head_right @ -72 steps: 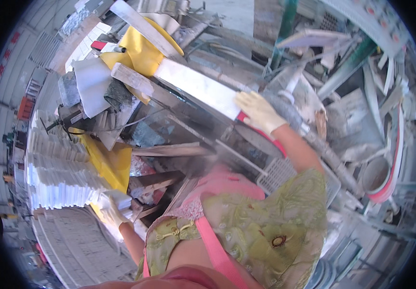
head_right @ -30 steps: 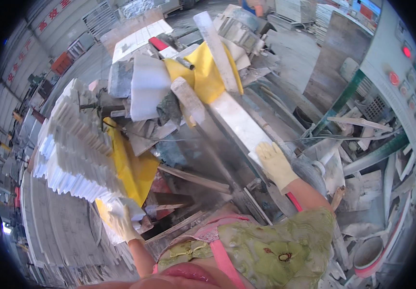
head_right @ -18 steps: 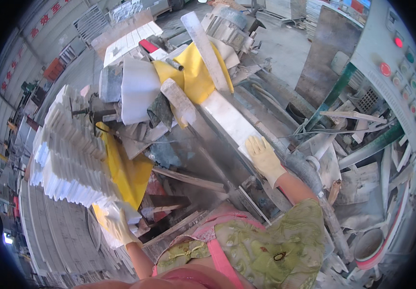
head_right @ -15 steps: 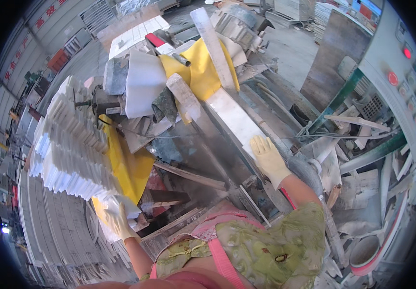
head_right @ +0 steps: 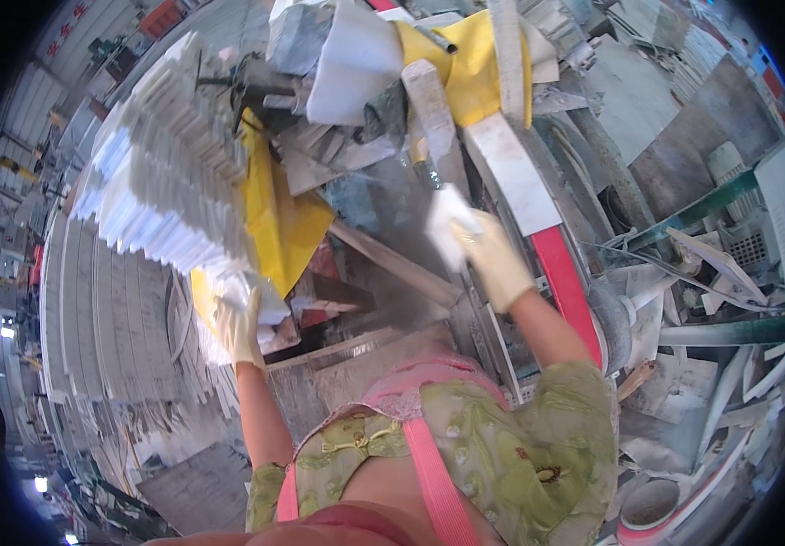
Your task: The person repeatedly picks up white foam sheets from a conveyor belt and stacks them onto a yellow tray. The person uses both hands to handle the sheets and align them in a pile.
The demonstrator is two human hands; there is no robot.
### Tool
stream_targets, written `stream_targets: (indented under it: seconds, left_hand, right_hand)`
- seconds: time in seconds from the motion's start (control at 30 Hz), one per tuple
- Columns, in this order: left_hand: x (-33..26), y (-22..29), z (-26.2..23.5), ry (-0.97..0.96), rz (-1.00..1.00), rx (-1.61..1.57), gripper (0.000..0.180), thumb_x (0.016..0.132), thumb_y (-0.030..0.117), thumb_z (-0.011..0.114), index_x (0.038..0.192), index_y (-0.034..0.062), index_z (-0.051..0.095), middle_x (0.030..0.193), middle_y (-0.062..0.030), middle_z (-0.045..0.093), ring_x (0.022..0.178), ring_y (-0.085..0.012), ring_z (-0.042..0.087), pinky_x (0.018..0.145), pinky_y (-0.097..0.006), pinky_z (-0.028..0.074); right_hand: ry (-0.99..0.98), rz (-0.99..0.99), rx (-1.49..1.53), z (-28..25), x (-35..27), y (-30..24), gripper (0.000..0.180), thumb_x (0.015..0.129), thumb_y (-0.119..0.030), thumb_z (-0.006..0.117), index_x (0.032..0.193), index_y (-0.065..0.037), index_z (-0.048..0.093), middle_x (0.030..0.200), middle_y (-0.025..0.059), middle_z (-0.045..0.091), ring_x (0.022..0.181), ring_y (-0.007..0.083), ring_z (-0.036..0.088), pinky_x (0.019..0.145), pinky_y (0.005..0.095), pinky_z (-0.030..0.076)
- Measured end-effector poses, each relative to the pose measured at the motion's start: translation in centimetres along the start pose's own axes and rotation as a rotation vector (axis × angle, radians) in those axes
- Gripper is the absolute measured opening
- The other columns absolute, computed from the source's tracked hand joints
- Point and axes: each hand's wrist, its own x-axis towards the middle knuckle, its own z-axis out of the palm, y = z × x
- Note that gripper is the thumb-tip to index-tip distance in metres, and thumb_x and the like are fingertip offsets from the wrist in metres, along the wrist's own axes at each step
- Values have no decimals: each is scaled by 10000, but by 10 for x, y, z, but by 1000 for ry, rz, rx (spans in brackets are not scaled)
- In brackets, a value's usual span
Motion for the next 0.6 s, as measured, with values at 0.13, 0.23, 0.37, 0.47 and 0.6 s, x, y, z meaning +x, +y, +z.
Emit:
stream_targets:
  seconds: [0.13,0.23,0.37,0.47,0.6]
  left_hand:
    - [-3,5,-10,66,95,67,1118,785,705,670,1473,-120,360,1361,-322,555,1279,-423,538,1071,-450,430]
    - [-10,8,-18,17,73,57,1086,799,699,671,1432,-139,396,1318,-347,569,1245,-439,554,1052,-458,437]
    - [-10,10,-23,47,85,-7,1043,810,682,675,1378,-159,434,1182,-357,633,1118,-467,624,948,-478,501]
    - [-6,10,-24,144,146,12,1028,804,679,678,1355,-158,447,1131,-357,648,1074,-468,642,905,-476,522]
    - [-5,10,-31,-8,81,-59,1026,803,675,680,1356,-158,446,1128,-357,648,1075,-469,639,911,-478,519]
  right_hand:
    - [-85,-262,43,139,-5,-15,454,990,-315,623,1241,63,610,1140,102,657,1067,134,592,927,291,465]
    - [-188,-60,436,232,-17,-22,397,993,-274,622,1246,31,622,1082,93,658,980,156,603,873,303,481]
    - [-152,-103,124,320,-5,-16,423,958,-324,612,1294,-67,609,963,109,712,873,252,687,804,399,526]
    - [-147,-129,-175,341,-3,-2,420,937,-343,585,1309,-149,598,1050,201,701,982,402,664,854,457,522]
    - [-133,-197,-123,342,-1,10,393,950,-364,591,1254,-117,625,991,185,711,944,376,683,821,437,524]
